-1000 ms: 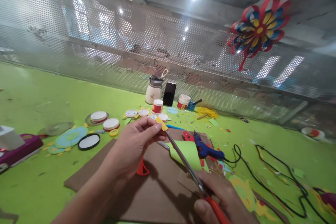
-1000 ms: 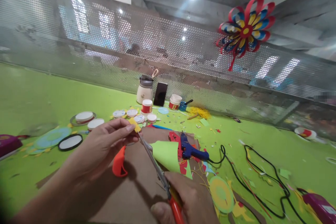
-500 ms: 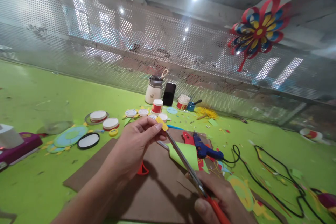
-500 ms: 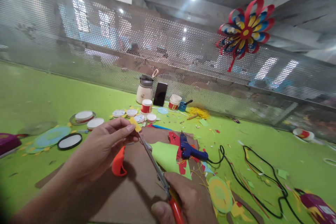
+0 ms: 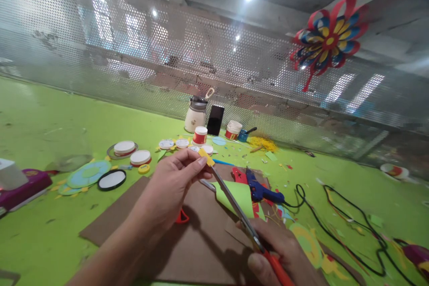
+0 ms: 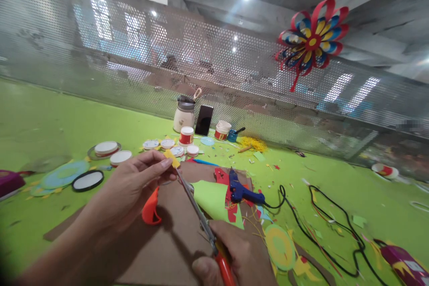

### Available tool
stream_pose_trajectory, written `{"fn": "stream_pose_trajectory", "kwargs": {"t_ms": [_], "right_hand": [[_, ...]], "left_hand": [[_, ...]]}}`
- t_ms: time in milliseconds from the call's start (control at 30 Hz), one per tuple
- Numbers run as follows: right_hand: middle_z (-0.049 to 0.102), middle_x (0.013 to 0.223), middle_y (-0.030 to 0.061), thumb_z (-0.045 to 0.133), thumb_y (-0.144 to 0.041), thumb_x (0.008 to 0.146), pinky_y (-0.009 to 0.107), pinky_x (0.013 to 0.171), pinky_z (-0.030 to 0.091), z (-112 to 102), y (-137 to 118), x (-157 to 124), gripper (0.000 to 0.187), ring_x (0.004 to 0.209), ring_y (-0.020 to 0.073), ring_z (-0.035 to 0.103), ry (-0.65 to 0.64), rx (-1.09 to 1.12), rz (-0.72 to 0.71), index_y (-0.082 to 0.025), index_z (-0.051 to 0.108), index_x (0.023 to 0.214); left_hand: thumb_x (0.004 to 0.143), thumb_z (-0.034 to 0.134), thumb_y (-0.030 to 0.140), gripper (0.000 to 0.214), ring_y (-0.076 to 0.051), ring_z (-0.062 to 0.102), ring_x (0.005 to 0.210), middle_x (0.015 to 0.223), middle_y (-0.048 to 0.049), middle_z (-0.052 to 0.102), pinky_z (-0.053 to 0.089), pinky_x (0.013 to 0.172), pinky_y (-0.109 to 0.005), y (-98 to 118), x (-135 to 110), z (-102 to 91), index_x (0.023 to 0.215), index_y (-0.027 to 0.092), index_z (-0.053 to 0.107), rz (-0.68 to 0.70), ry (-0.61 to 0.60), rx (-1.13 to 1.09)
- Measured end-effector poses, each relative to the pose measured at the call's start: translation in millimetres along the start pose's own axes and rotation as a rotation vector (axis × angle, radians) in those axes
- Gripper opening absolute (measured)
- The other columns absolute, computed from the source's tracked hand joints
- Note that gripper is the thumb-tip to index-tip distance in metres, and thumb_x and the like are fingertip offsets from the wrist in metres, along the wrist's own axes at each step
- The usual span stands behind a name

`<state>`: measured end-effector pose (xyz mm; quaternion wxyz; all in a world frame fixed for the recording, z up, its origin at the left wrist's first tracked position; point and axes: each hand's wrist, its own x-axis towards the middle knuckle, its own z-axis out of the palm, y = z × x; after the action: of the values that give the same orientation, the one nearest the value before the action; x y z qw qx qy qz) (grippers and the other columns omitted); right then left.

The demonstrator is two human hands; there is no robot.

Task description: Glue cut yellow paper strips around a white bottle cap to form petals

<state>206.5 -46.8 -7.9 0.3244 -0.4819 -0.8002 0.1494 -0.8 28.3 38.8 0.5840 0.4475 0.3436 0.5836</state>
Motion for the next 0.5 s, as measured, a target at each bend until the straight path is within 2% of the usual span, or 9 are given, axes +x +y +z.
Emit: {"fn": "stream_pose_trajectory", "kwargs": {"t_ms": [267,500], "right_hand": [[0.059,0.060,-0.0002,0.034,-0.067,0.087,0.023,0.050,0.035,2.4,-0.6,-0.4,0.056,0.053,0.0145,0.056,0.005,-0.022,0.024,-0.020,0.065,0.083],[0.061,0.062,-0.0003,0.036,-0.069,0.085,0.022,0.050,0.038,4.3,-2.2,-0.6,0.056,0.053,0.0149,0.059,0.043,-0.002,0.046,-0.022,0.066,0.088]], "left_hand": [[0.075,0.069,0.021,0.011,-0.010,0.060,0.063,0.067,0.0004,0.066,0.049,0.067,-0.021,-3.9,1.6,-1.3,0.070,0.015,0.062,0.022,0.017,0.010],[0.075,0.069,0.022,0.012,-0.010,0.060,0.063,0.065,0.0001,0.066,0.048,0.066,-0.020,-3.8,-0.1,0.3,0.070,0.014,0.063,0.029,0.041,0.032]]}}
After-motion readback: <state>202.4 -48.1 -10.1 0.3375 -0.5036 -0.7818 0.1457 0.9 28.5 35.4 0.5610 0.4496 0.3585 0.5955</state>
